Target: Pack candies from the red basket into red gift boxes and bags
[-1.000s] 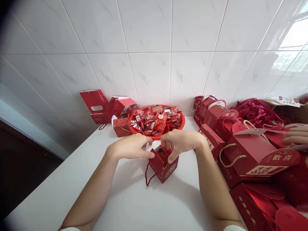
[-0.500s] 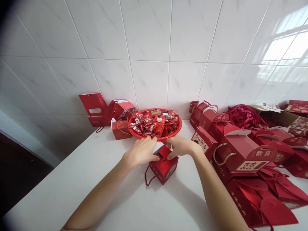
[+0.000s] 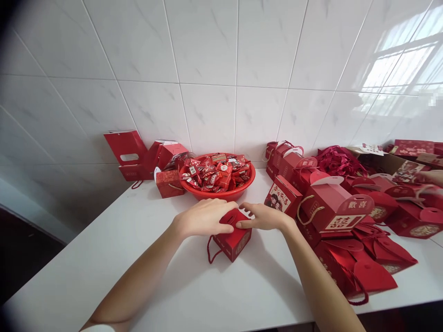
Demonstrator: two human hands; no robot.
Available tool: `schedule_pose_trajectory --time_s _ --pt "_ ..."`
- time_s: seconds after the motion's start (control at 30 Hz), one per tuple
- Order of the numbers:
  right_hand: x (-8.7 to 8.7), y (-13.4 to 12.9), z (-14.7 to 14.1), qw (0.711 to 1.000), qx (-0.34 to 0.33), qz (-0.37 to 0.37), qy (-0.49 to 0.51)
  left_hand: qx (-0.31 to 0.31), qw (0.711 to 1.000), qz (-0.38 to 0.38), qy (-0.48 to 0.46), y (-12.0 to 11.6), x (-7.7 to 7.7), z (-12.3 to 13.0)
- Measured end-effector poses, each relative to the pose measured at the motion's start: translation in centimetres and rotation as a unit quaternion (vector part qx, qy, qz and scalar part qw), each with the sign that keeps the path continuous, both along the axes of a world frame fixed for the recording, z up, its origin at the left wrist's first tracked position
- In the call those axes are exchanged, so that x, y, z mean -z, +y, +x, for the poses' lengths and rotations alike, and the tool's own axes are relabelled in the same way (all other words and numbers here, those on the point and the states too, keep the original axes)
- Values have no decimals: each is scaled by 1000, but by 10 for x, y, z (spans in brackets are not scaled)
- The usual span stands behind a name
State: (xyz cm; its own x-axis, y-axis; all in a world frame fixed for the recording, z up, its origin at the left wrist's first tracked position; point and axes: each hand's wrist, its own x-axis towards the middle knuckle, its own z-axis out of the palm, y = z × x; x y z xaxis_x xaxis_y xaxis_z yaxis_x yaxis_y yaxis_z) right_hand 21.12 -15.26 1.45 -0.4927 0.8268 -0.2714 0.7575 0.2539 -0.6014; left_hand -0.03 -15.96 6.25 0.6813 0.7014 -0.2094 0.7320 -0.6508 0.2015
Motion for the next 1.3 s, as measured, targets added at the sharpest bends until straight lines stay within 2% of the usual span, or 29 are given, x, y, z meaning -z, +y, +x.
schedule_pose_trajectory --time_s 0.1,0.2,0.27,0.33,0.43,0.5,0.6,0.73,0.83,0.9,0.97,1.03,1.1,1.13,1.23,1.3 --pt "8 1 4 999 -27 -15 30 -7 1000 -4 -1 1 2 1" --pt "17 3 6 996 -45 -40 65 -41 999 -20 12 -1 3 5" --pt "24 6 5 992 -36 -40 114 -65 997 -33 21 -3 4 7" --pt "31 11 2 985 1 -28 170 -75 996 -42 28 -3 6 9" --pt "42 19 -1 971 100 -24 215 -68 996 -53 35 -1 8 10" --pt "48 23 -1 965 135 -10 224 -57 996 -61 40 3 10 10" --pt "57 25 -1 963 106 28 247 -31 996 -73 39 8 12 10" --pt "65 22 1 954 97 -2 284 -7 996 -90 24 13 14 11" --pt "62 20 7 949 144 1 282 -19 994 -107 13 16 15 11" --pt "54 18 12 933 184 15 308 -41 993 -113 8 17 17 10" --pt "43 14 16 902 205 4 380 -61 991 -119 1 19 19 9" --pt "32 6 17 863 198 -26 464 -66 989 -133 -11 21 22 9" --pt "23 -4 13 845 176 -49 502 -56 988 -144 -20 23 25 9" --pt "21 -8 10 851 165 -53 496 -47 988 -145 -24 24 26 10" --pt "17 -17 0 899 125 -53 417 -25 991 -131 -34 28 29 14" --pt "18 -19 -5 921 106 -41 373 -20 991 -127 -41 30 30 15"
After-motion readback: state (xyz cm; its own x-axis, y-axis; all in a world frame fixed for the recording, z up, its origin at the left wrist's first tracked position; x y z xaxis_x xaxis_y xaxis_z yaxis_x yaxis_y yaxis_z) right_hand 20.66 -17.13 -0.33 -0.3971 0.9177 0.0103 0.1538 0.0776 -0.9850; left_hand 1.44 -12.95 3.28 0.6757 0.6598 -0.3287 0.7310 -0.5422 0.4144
